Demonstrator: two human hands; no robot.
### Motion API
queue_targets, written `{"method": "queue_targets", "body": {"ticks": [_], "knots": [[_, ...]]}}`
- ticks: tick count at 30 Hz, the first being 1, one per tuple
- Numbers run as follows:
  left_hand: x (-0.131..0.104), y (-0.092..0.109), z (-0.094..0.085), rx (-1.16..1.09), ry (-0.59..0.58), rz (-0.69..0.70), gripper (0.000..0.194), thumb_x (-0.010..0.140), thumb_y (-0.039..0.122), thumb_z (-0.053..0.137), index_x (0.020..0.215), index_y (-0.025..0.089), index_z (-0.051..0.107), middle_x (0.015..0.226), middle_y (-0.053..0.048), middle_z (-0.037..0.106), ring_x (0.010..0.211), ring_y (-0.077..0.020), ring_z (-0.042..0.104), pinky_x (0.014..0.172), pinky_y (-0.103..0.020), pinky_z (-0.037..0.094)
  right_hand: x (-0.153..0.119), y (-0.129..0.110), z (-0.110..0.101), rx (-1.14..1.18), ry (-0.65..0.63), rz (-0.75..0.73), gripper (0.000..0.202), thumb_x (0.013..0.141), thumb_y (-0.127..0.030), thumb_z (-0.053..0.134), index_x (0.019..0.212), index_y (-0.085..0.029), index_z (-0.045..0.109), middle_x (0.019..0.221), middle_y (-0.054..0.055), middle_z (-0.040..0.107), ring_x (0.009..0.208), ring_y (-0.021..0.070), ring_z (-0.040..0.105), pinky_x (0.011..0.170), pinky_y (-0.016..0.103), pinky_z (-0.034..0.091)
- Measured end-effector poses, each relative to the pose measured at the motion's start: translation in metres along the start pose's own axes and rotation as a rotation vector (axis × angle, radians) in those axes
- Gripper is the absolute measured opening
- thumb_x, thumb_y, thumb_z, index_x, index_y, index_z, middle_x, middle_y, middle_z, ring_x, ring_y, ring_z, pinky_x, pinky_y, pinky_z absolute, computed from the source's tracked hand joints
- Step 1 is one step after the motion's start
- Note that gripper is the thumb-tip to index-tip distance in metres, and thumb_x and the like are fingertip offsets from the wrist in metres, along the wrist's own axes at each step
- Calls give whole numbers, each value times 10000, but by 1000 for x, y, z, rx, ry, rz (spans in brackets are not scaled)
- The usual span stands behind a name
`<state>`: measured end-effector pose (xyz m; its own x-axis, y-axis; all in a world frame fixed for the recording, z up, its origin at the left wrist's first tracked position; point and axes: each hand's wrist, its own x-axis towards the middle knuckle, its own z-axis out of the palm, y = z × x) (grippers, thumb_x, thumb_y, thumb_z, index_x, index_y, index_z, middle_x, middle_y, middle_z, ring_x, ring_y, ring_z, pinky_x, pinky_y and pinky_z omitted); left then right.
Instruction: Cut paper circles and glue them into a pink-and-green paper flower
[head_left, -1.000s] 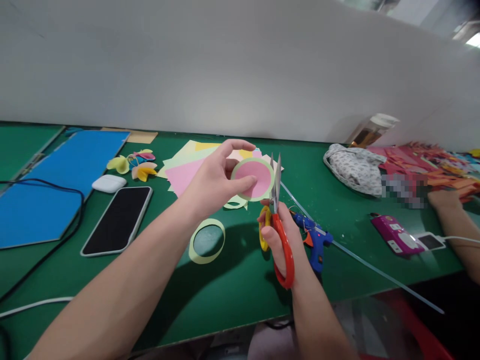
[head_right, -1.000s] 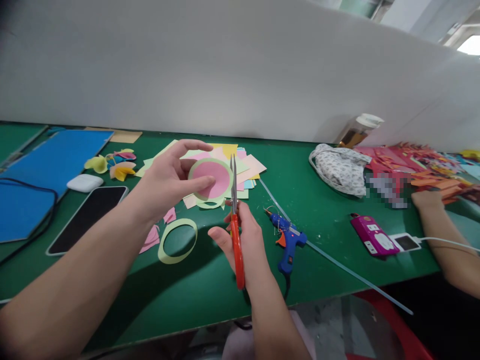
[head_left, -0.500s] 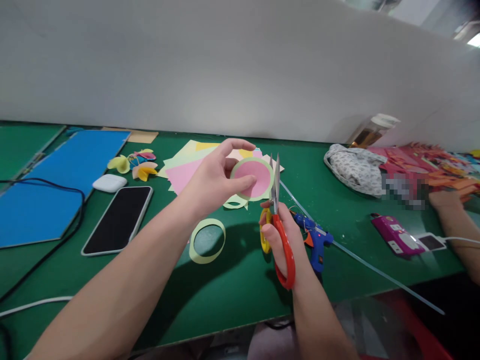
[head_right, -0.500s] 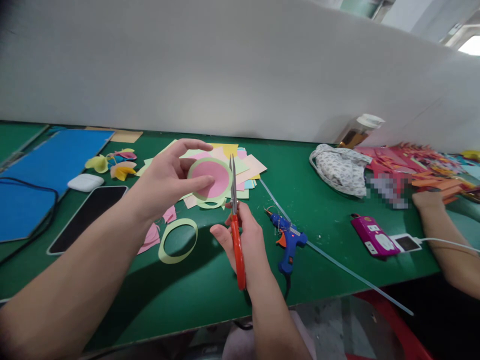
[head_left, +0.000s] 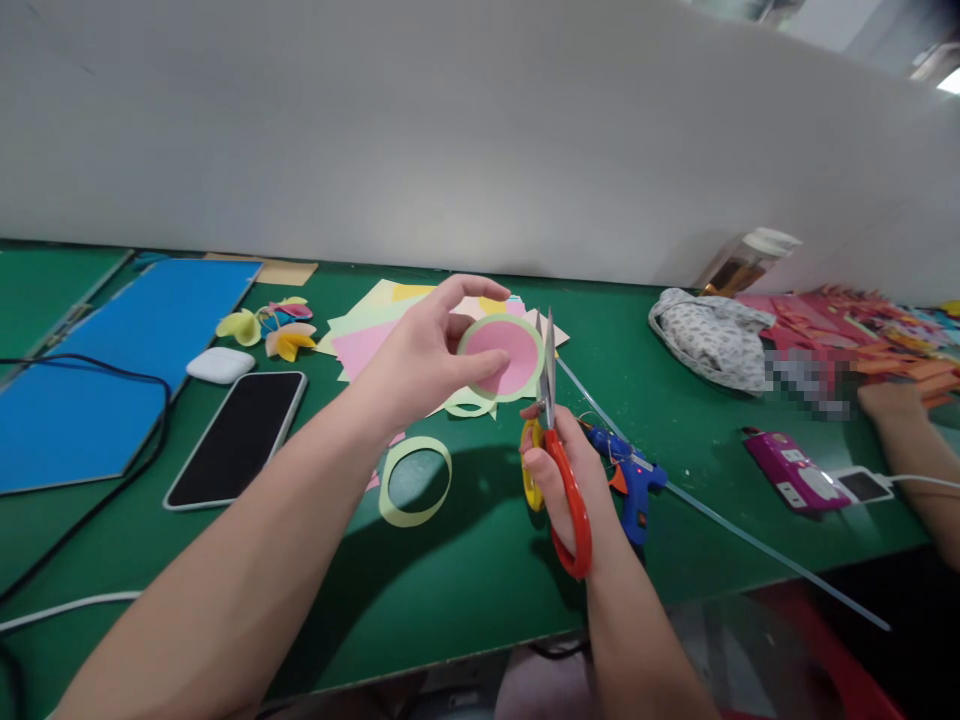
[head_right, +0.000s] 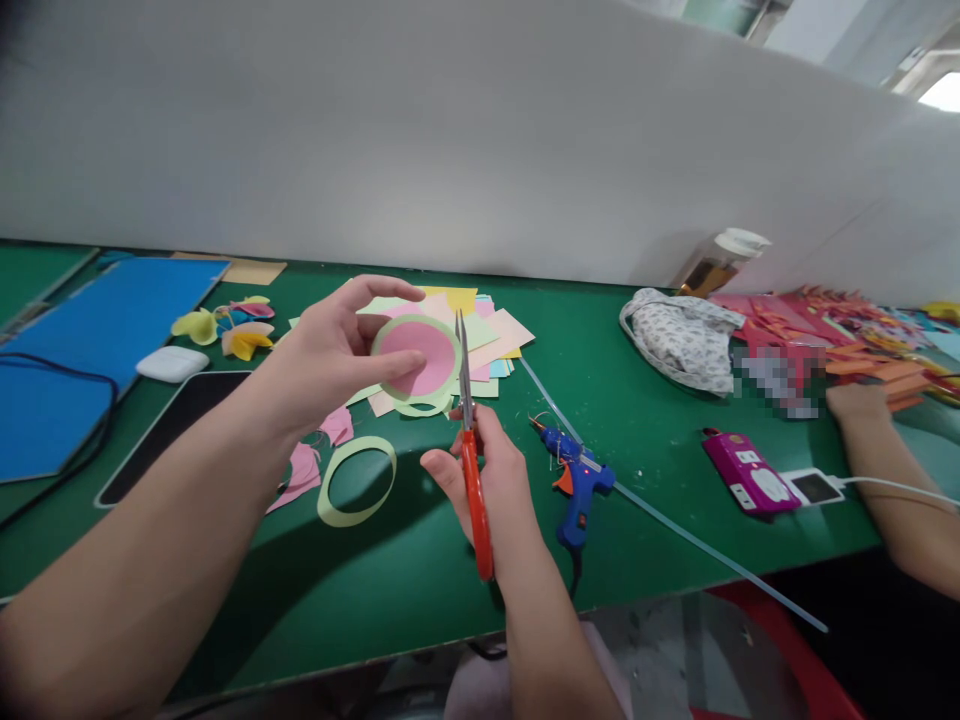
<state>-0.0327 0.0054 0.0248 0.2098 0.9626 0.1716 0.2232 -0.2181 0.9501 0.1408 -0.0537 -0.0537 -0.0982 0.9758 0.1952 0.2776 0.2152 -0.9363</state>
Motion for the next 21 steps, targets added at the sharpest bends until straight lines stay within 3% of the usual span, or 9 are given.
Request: {"method": "queue_targets", "body": {"ticks": [5, 12, 21], "knots": [[1, -2, -4, 25, -13, 13, 494, 706, 160, 674, 1164, 262, 520, 750, -5, 666, 638, -163, 659, 524, -245, 518, 0, -2, -1, 28, -32, 1, 508, 768, -663, 558, 1050, -241, 537, 730, -11, 538, 592, 126, 486, 551, 268, 410], [1, -3, -6, 60, -17, 24, 493, 713, 172, 665, 1176, 259, 518, 750, -5, 670, 652, -169, 665, 527, -251, 522, -1, 0, -1, 74, -9, 31, 664, 676, -761, 558, 1121, -269, 529, 837, 19, 547, 673, 157, 502, 595, 301, 435], [0, -1, -3, 66, -49, 14, 488, 698, 115, 647, 1154, 248, 533, 716, 5, 664, 639, -153, 664, 529, -233, 520, 0, 7, -3, 17, -55, -4, 600, 735, -715, 540, 1140, -273, 510, 862, 30, 556, 700, 165, 532, 598, 299, 448]]}}
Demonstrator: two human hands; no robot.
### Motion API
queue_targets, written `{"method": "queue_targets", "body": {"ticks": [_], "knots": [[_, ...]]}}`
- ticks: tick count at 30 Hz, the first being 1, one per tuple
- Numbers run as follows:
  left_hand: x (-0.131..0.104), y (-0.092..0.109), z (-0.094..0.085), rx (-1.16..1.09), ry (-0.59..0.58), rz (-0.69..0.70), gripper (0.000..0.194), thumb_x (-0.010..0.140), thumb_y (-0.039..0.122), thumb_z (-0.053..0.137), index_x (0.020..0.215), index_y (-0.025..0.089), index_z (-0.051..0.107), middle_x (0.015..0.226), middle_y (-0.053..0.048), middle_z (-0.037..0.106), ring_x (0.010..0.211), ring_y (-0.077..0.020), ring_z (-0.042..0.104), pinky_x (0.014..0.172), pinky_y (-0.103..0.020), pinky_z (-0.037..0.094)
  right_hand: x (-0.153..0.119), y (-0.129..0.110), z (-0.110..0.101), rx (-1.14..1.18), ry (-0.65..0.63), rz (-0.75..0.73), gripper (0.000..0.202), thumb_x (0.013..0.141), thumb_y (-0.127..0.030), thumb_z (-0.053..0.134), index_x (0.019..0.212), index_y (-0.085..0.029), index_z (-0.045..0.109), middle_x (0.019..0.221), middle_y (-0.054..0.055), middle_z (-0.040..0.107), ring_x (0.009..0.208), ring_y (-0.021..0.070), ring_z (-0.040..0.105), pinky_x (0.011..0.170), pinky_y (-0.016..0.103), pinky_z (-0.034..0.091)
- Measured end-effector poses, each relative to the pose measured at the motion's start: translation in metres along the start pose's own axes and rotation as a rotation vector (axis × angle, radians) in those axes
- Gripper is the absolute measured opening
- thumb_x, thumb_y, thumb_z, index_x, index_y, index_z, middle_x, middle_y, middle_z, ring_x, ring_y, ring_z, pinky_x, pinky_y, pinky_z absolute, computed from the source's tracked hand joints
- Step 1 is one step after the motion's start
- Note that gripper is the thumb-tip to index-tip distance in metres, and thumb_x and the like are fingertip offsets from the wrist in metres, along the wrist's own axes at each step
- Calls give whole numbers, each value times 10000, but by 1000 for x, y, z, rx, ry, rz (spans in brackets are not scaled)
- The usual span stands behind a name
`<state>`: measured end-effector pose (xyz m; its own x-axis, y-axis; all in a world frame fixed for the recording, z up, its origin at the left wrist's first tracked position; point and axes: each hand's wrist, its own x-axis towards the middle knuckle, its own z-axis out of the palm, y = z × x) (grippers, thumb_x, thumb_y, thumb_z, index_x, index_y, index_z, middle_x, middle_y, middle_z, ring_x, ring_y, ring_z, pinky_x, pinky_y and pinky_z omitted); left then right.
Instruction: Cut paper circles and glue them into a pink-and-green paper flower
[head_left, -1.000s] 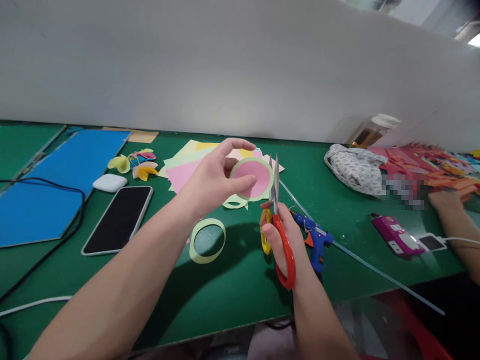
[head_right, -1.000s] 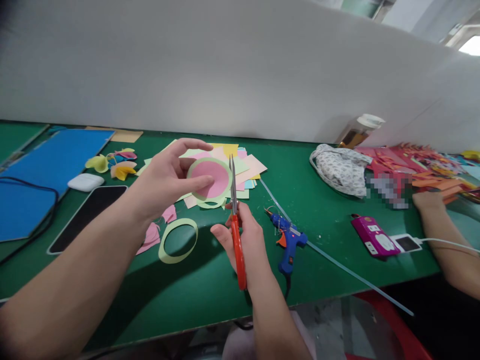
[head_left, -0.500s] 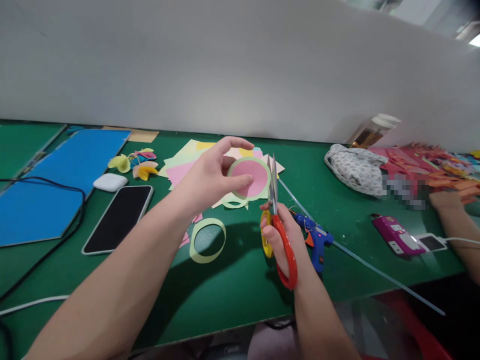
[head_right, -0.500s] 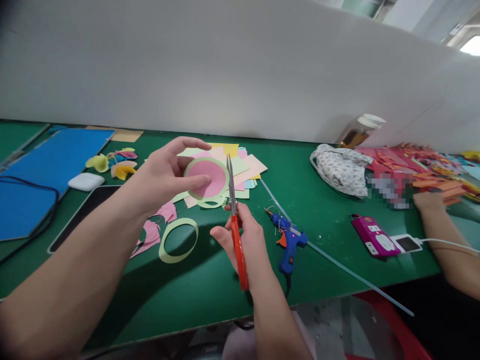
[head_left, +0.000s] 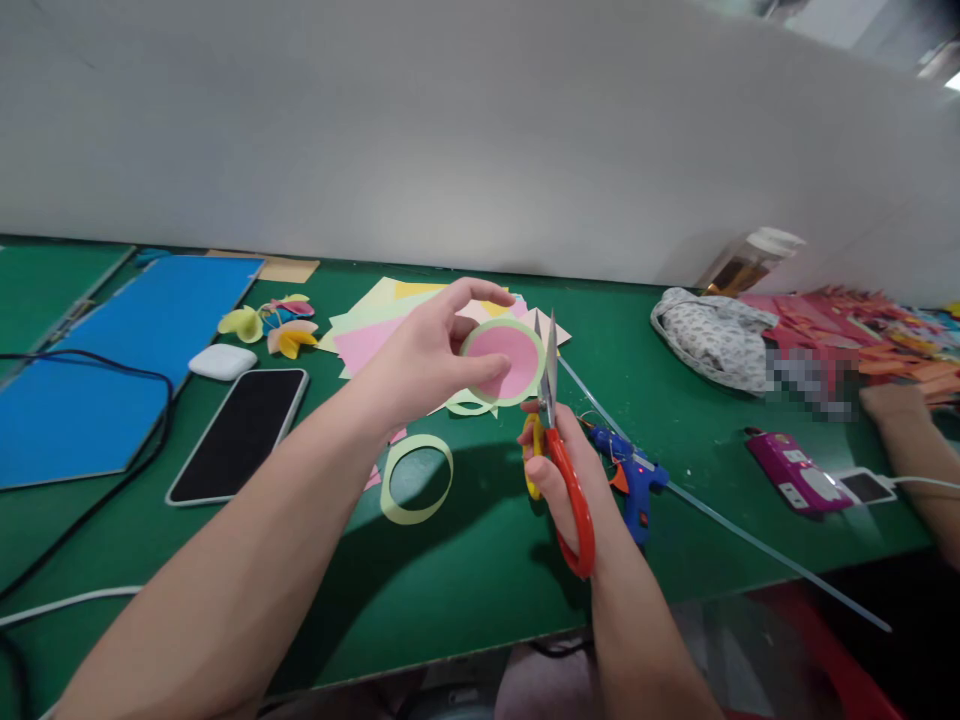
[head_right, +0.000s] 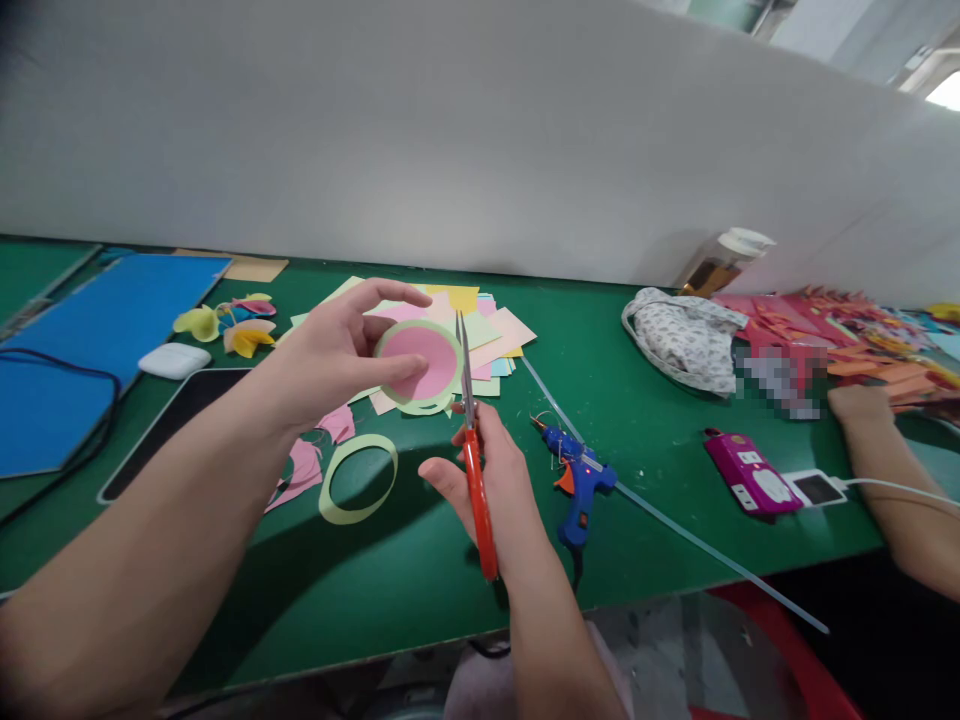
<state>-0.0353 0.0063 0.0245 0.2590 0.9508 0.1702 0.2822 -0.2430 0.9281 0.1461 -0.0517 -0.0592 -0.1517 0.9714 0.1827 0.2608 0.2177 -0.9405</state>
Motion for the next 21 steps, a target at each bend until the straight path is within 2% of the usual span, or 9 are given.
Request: {"method": "queue_targets", "body": {"ticks": [11, 21], "knots": [[0, 2, 2, 4, 2, -36, 494, 688, 142, 649, 1153, 255, 529, 715, 8, 657, 630, -156, 650, 550, -256, 517, 0, -5, 0, -40, 7, -10, 522, 781, -679, 512, 1104, -268, 521, 827, 16, 563, 642, 141, 526, 584, 285, 443], [0, 2, 0, 15, -16, -27, 493, 696, 143, 651, 1157, 252, 517, 704, 7, 654, 630, -149, 646, 532, -233, 499, -1, -9, 2, -21, 25, 50, 581, 743, -729, 517, 1077, -253, 522, 806, 9, 551, 627, 139, 512, 590, 291, 417]]}}
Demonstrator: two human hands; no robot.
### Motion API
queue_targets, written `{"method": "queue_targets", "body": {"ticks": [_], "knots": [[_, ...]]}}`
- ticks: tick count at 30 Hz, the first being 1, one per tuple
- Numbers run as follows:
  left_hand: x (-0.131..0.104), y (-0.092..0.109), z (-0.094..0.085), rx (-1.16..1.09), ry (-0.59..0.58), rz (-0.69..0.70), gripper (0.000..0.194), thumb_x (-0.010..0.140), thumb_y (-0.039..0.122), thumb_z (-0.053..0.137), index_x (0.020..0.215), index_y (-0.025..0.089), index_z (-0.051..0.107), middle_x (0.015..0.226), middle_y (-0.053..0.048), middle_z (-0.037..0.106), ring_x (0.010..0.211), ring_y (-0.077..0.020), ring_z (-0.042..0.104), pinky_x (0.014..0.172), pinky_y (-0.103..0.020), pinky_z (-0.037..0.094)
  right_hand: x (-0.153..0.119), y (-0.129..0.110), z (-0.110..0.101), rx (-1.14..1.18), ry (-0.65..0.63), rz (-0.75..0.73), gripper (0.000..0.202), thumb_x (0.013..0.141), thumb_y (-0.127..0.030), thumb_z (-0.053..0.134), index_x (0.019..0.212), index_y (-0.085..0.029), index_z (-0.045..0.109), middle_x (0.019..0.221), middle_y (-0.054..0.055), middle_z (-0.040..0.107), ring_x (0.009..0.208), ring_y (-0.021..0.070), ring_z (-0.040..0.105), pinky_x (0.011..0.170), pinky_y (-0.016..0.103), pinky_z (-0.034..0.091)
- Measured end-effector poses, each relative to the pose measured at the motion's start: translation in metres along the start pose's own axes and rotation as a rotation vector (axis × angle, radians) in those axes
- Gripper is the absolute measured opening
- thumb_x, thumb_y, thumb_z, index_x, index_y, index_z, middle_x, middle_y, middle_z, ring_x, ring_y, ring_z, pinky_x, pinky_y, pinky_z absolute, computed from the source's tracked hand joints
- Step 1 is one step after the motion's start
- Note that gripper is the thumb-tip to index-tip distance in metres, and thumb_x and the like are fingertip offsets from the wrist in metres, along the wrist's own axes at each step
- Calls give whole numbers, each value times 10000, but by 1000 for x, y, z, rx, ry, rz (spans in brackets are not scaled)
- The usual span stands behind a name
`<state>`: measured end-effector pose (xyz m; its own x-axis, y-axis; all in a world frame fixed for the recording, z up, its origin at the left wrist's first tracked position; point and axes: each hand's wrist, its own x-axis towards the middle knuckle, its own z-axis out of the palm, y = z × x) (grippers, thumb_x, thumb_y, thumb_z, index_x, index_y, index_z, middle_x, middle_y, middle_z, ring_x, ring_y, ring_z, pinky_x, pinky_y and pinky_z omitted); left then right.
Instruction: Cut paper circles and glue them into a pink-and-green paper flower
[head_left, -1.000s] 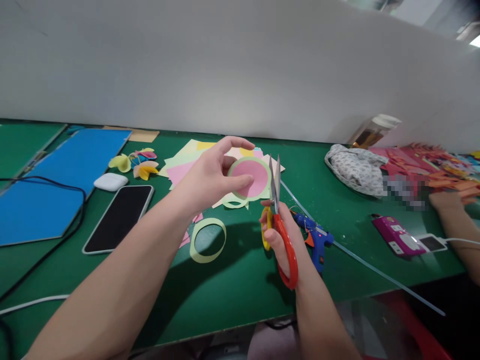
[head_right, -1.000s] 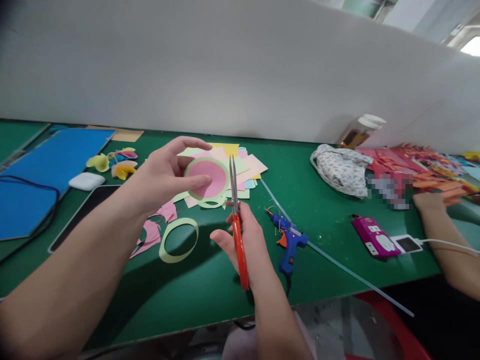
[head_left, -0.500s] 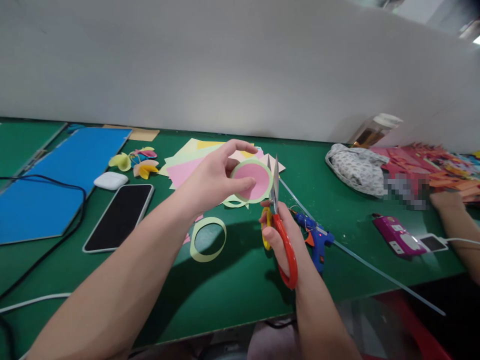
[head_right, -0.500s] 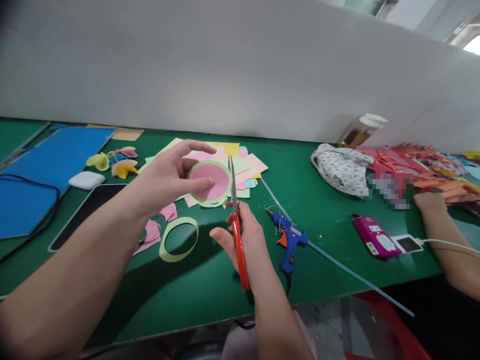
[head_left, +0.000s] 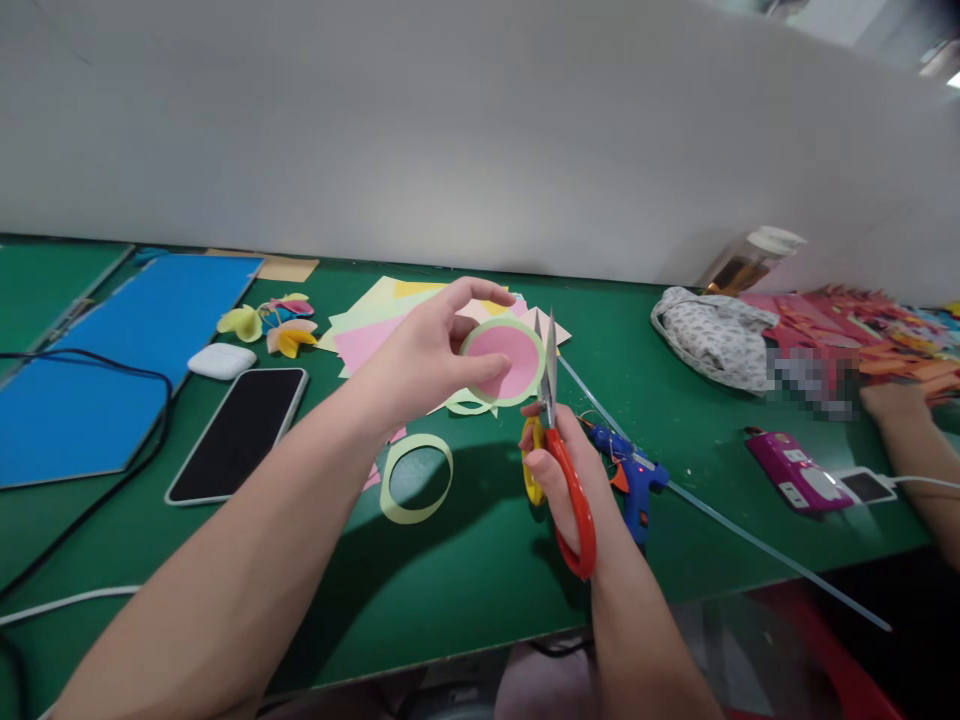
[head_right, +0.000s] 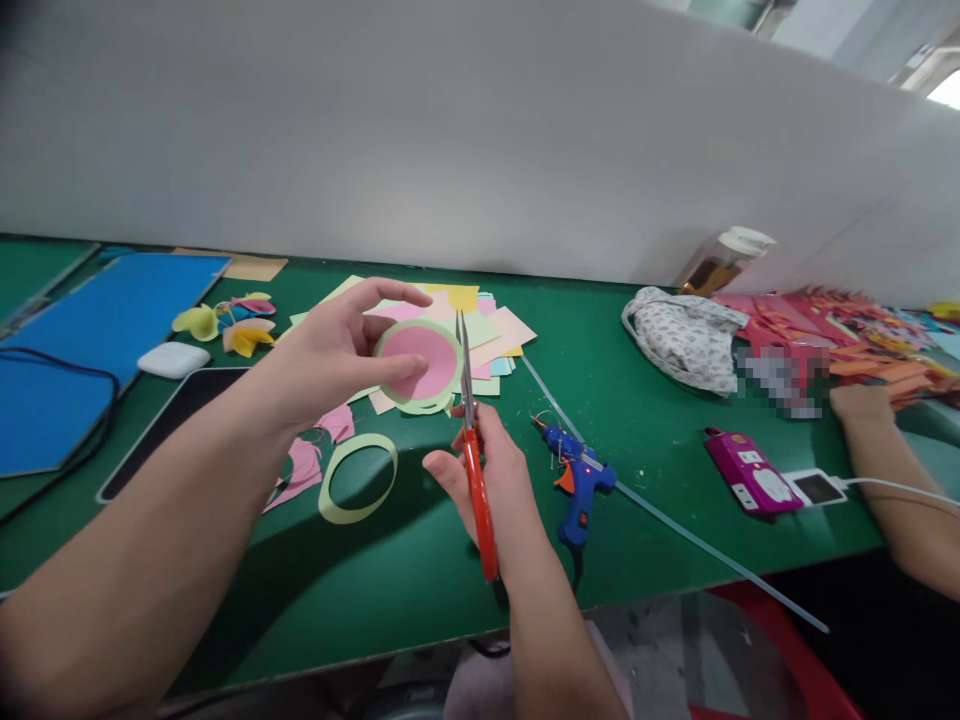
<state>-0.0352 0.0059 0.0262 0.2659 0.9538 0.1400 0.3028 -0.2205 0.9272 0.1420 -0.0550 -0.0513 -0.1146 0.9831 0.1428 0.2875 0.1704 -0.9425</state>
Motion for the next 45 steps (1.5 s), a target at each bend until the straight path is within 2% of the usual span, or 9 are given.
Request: {"method": "queue_targets", "body": {"ticks": [14, 24, 45], "knots": [[1, -1, -8, 90, -43, 1, 501, 730, 213, 659, 1198, 272, 491, 641, 24, 592, 636, -163, 643, 507, -231, 467, -1, -1, 0, 52, -53, 18, 578, 749, -721, 524, 1070, -240, 515, 794, -6, 519, 613, 115, 453, 564, 265, 368], [0, -1, -15, 126, -79, 9, 509, 744, 215, 651, 1220, 267, 478, 660, 20, 603, 638, -152, 638, 511, -223, 467, -2, -3, -2, 97, -99, 72, 610, 693, -731, 583, 1047, -239, 515, 770, -13, 496, 626, 118, 433, 547, 251, 343], [-1, 1, -27, 177, -125, -22, 501, 742, 247, 650, 1210, 286, 477, 653, 28, 569, 579, -131, 586, 457, -205, 412, -4, -8, -5, 135, -159, 100, 581, 692, -721, 596, 1001, -237, 506, 721, -27, 445, 581, 98, 376, 486, 217, 309]]}}
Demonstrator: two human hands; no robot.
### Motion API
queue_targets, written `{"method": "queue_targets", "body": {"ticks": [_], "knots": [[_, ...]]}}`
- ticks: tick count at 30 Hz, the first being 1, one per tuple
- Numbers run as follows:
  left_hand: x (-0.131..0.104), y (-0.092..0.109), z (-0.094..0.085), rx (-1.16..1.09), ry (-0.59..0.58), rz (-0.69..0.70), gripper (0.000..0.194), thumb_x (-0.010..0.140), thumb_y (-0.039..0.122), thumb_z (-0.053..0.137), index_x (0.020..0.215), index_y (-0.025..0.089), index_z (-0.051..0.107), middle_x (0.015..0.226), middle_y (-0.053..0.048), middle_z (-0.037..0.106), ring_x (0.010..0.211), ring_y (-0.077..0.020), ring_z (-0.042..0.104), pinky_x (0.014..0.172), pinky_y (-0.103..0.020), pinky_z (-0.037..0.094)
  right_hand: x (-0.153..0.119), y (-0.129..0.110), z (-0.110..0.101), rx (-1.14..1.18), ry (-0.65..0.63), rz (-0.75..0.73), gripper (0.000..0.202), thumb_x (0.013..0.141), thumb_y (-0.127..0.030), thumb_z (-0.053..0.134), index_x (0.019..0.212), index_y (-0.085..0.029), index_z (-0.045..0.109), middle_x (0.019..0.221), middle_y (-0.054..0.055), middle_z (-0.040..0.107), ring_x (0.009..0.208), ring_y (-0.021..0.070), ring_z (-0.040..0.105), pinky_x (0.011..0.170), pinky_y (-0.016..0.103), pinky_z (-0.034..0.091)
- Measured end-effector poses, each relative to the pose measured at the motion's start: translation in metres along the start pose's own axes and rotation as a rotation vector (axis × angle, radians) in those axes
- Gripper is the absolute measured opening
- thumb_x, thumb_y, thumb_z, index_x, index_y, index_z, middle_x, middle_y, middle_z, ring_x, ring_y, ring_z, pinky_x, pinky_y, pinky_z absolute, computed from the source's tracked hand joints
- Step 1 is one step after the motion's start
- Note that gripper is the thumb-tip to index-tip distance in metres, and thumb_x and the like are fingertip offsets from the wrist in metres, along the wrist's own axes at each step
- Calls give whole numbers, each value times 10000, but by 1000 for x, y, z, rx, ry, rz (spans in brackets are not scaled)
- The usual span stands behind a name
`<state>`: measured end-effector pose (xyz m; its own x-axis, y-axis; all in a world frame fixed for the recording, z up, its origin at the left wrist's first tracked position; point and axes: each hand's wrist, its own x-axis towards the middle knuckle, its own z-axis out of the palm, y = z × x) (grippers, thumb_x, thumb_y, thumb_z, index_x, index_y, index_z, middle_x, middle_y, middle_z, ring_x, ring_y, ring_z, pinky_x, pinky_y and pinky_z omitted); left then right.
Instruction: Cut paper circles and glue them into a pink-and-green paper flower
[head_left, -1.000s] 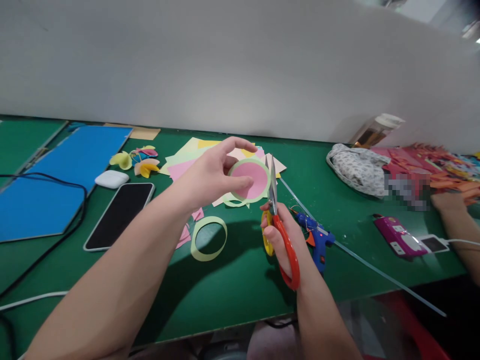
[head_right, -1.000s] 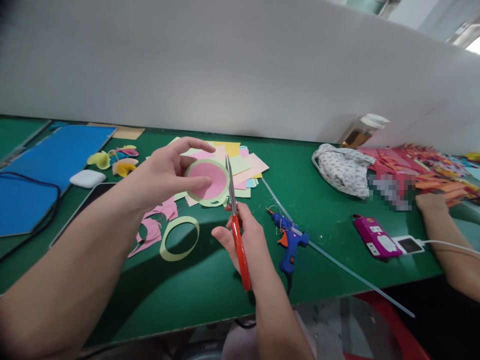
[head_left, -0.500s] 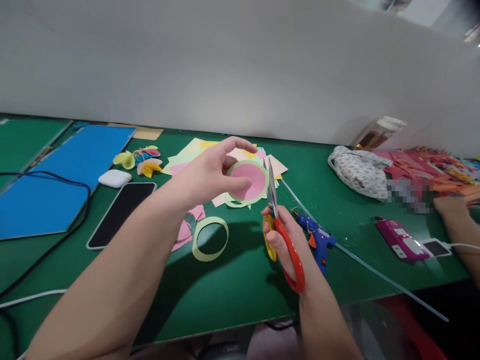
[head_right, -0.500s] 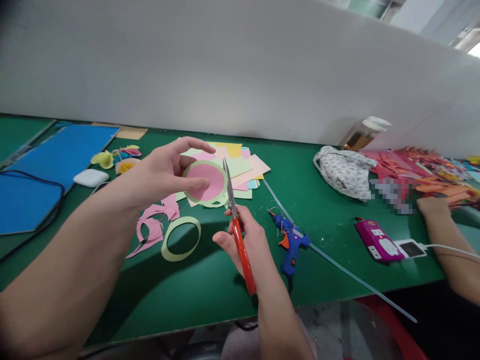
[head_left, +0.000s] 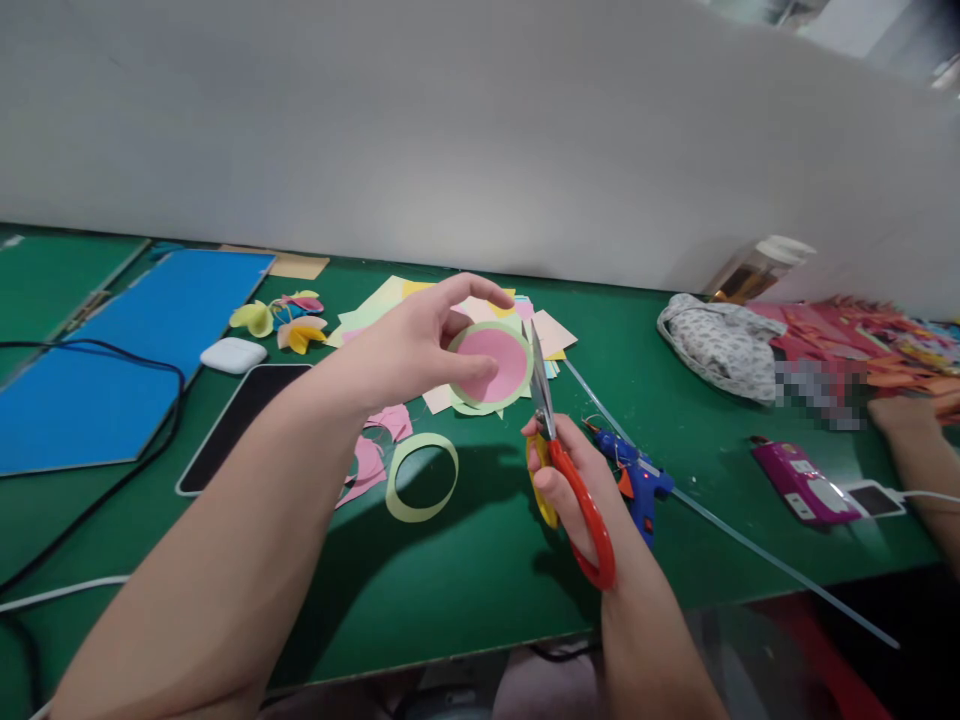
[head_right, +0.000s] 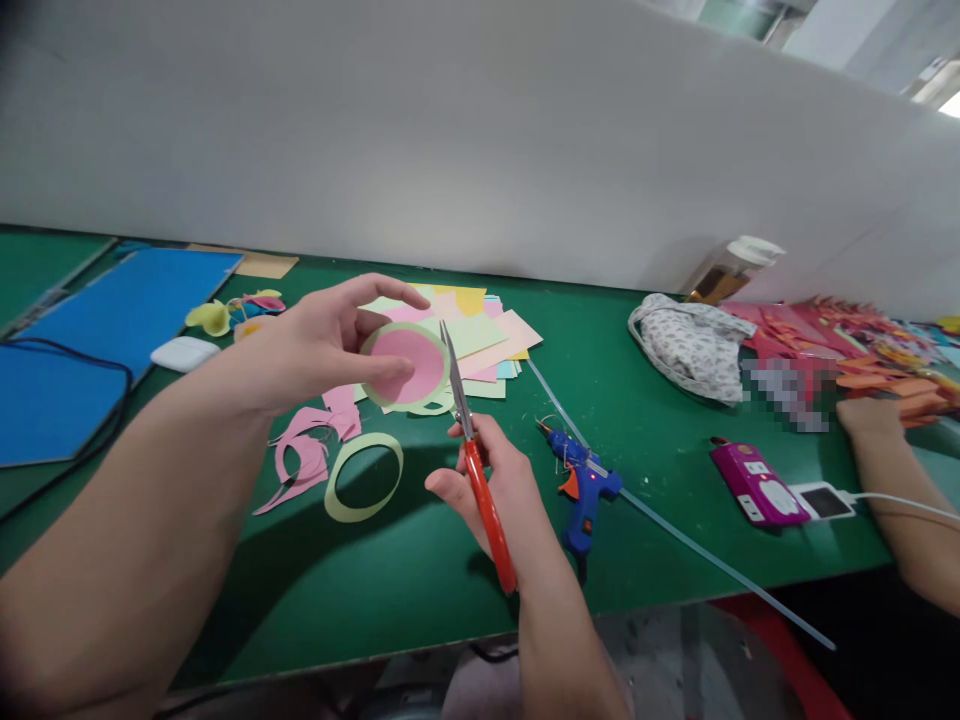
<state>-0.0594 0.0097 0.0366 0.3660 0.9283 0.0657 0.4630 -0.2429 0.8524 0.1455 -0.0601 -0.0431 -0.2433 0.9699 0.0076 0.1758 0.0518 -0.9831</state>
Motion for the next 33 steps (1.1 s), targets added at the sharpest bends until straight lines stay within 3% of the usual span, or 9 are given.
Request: {"method": "queue_targets", "body": {"ticks": [33], "knots": [[-3, 1, -13, 78, -93, -76, 492, 714, 227, 640, 1182, 327, 527, 630, 27, 546, 519, -125, 508, 475, -240, 352, -2, -3, -6, -49, -78, 52, 634, 617, -755, 628, 947, -225, 515, 668, -34, 438, 536, 88, 320, 462, 217, 271]]}}
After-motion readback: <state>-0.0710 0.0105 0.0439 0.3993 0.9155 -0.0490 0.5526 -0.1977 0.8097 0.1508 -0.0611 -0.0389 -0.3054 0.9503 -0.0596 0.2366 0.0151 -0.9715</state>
